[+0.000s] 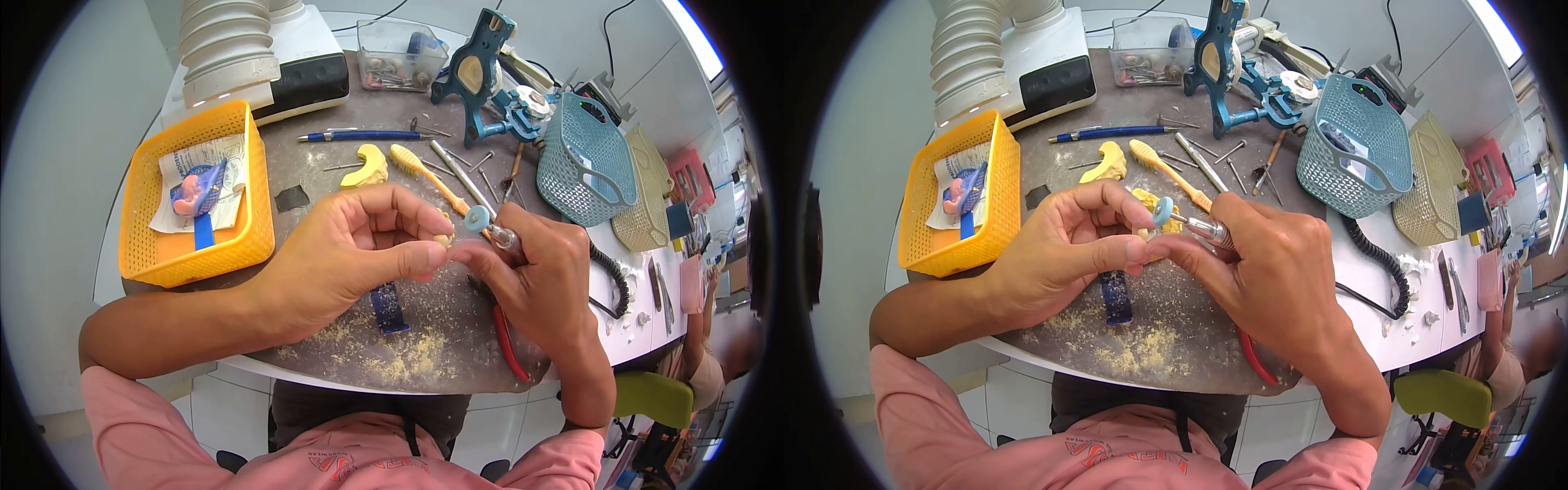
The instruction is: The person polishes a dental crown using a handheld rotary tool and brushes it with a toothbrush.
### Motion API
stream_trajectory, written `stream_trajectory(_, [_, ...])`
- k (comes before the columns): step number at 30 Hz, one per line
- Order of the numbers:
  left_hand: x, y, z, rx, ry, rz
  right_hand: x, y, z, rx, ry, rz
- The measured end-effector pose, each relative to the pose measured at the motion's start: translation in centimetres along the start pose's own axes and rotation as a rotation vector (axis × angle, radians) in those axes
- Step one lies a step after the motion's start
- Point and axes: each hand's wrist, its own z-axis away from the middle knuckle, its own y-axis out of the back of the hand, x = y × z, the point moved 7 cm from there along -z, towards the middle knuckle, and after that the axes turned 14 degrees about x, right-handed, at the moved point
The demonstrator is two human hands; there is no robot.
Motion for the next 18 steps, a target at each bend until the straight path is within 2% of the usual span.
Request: stream_trajectory(18, [1.0, -0.4, 0.3, 0.018, -0.106, -0.131, 0.1, -0.1, 0.0, 0.004, -0.01, -0.013])
